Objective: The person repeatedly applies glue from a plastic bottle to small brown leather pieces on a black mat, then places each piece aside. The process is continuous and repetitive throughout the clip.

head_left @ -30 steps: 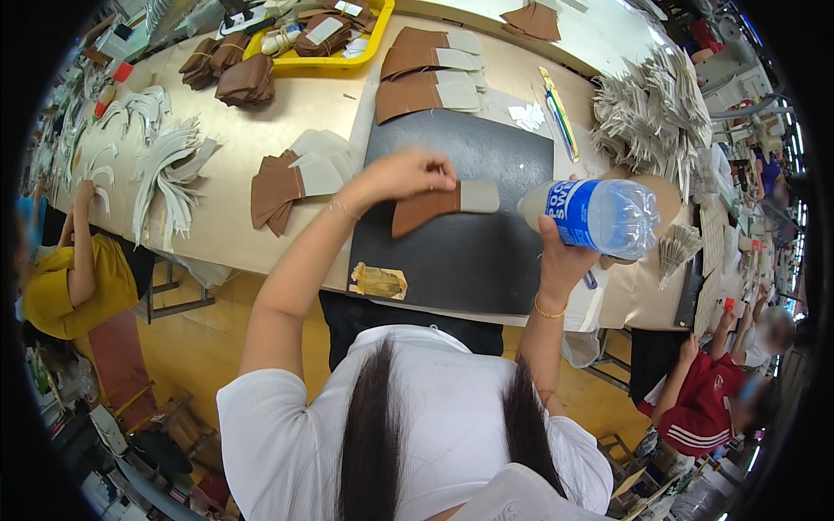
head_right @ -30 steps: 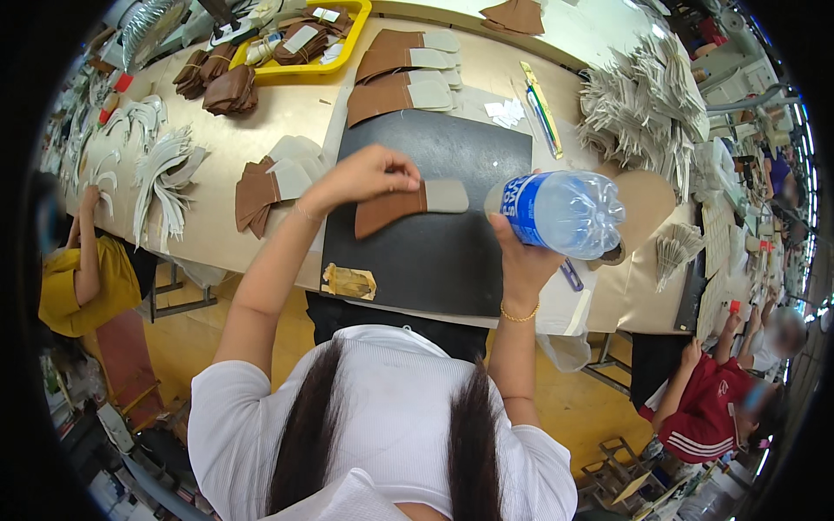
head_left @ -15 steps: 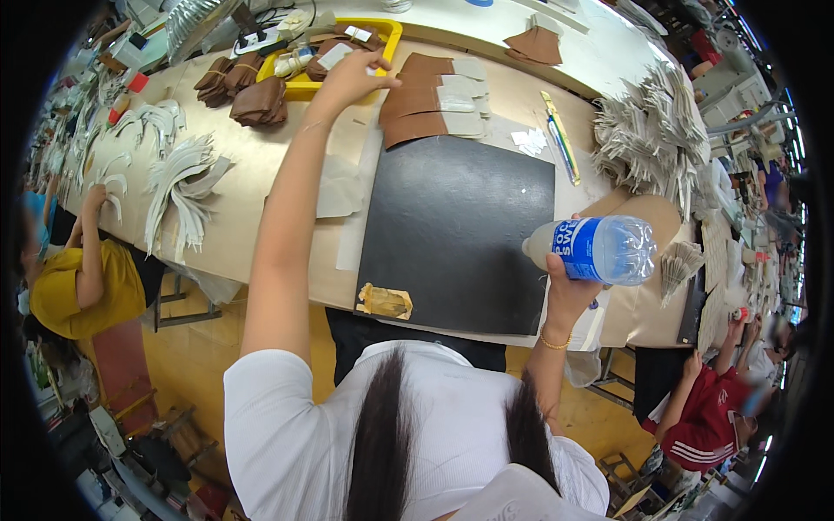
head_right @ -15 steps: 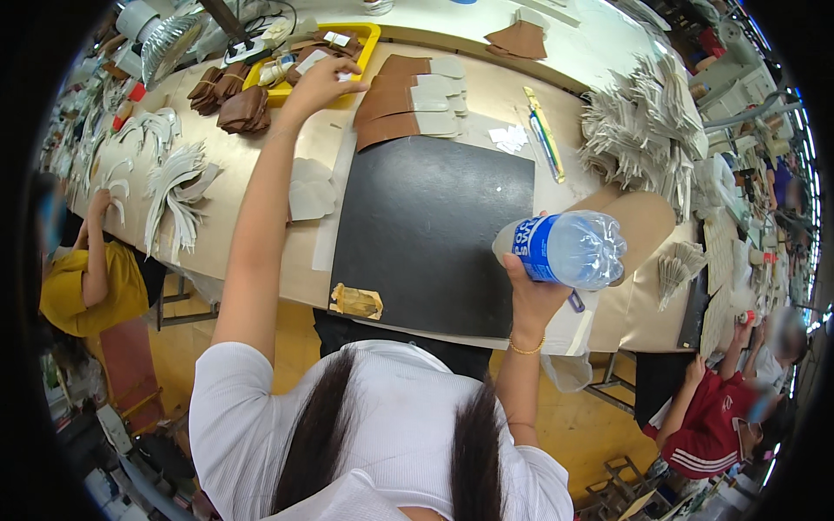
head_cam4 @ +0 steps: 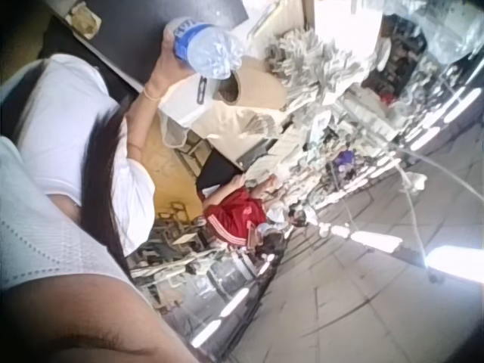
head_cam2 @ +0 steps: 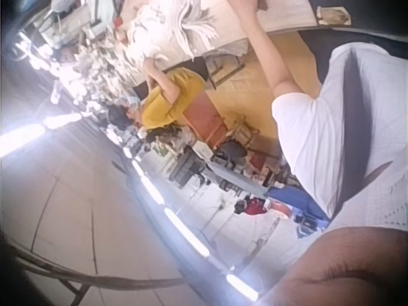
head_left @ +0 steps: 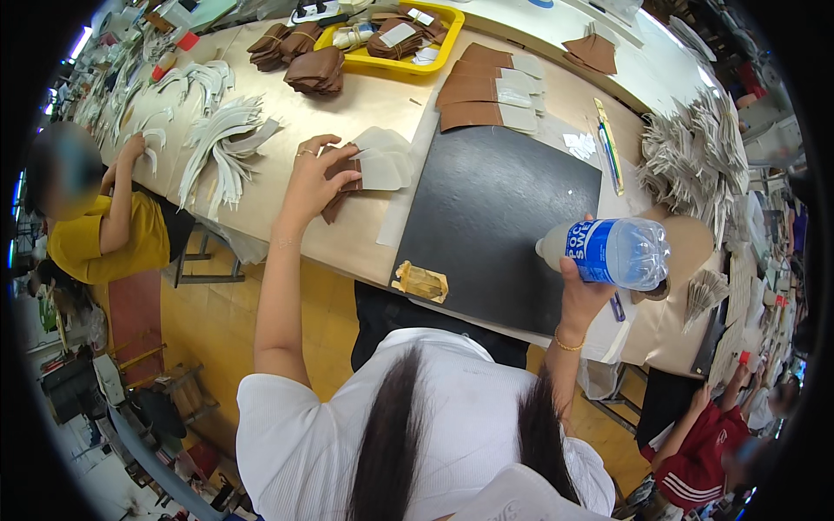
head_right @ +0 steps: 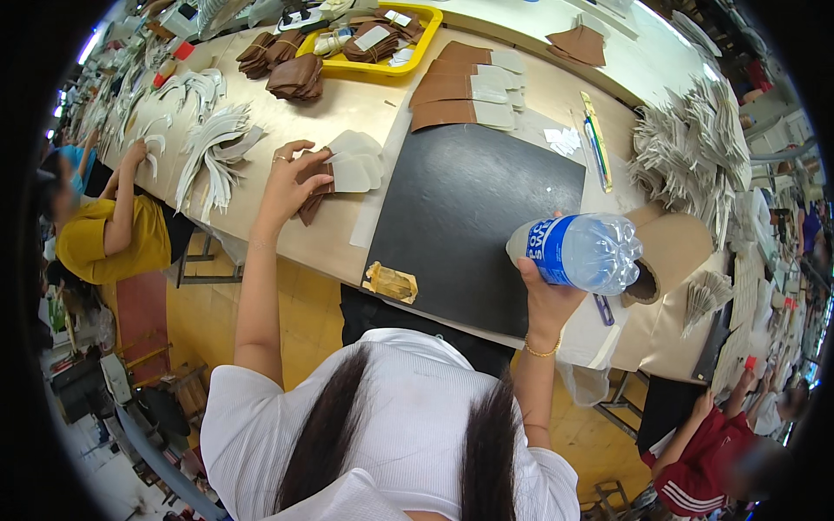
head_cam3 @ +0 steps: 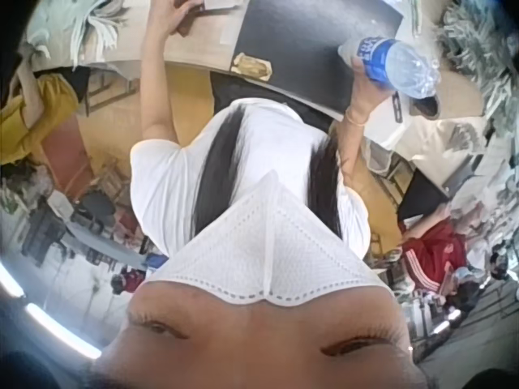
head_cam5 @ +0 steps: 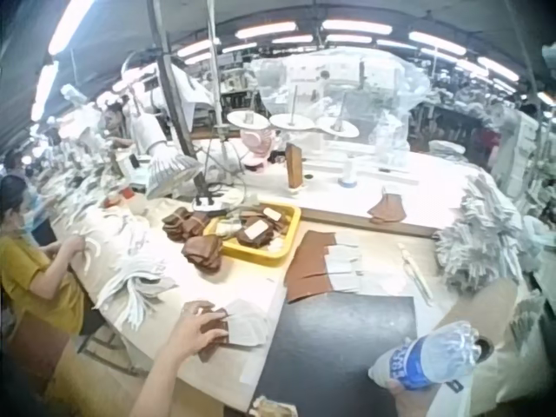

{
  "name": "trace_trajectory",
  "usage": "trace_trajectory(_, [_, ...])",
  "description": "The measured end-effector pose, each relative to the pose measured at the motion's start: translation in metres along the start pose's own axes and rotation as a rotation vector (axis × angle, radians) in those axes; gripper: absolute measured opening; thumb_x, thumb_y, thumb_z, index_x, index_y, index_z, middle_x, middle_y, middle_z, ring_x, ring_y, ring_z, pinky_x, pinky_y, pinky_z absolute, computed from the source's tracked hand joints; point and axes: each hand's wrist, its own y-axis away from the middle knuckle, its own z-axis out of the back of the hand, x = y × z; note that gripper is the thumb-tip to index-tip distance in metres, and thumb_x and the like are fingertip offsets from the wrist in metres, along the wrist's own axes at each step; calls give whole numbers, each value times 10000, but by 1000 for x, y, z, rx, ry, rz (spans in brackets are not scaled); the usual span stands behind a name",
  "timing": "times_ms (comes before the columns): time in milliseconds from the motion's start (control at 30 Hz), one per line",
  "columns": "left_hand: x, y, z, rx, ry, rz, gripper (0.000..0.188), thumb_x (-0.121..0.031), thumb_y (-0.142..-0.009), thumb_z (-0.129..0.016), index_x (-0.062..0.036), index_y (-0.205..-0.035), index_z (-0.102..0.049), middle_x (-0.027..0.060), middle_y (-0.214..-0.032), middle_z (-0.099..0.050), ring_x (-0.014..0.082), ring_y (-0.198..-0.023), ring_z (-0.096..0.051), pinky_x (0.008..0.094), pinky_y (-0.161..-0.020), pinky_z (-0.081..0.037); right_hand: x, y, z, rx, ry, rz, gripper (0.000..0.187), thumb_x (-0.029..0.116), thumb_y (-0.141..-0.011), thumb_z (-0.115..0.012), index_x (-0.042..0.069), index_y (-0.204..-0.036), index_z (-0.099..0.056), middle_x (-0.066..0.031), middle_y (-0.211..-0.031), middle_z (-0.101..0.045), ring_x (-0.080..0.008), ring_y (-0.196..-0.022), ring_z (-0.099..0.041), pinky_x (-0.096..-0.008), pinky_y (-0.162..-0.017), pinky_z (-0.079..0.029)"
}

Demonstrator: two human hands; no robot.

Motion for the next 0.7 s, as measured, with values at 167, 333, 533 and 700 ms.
trace_trajectory(167, [1,9,-10,-98,-29,-96,255,-127,-685,-758,-54,-915,-674,73,-1033,-601,264,-999,-525,364,-886,-408,2,5,6,2,23,-11,797,216,-686,-837,-27,-1297,-386,-210,-1230,-546,-270,-1138,-540,-379,-971,-446])
trace_trajectory(333, [-8,10,-1,-95,-92,-119,154,-109,-707,-737,-52,-801,-629,46,-917,-619,255,-881,-554,344,-866,-382,5,7,9,-32,-26,-53,811,192,-638,-870,-30,-1276,-421,-188,-1241,-545,-252,-1121,-543,-362,-961,-451])
trace_trajectory(533, [-77,-2,26,54,329,121,89,-56,-806,-676,-6,-870,-639,43,-747,-650,127,-721,-608,259,-705,-482,6,5,15,-90,-40,-45,767,161,-633,-871,-24,-1252,-458,-160,-1220,-560,-227,-1094,-556,-343,-941,-461])
trace_trajectory(700, [-135,-20,-19,331,758,76,131,-98,-817,-683,-8,-909,-660,46,-872,-653,94,-803,-600,228,-716,-490,18,-1,11,-119,-108,9,717,155,-647,-863,-13,-1233,-486,-130,-1183,-576,-210,-1061,-564,-332,-921,-468])
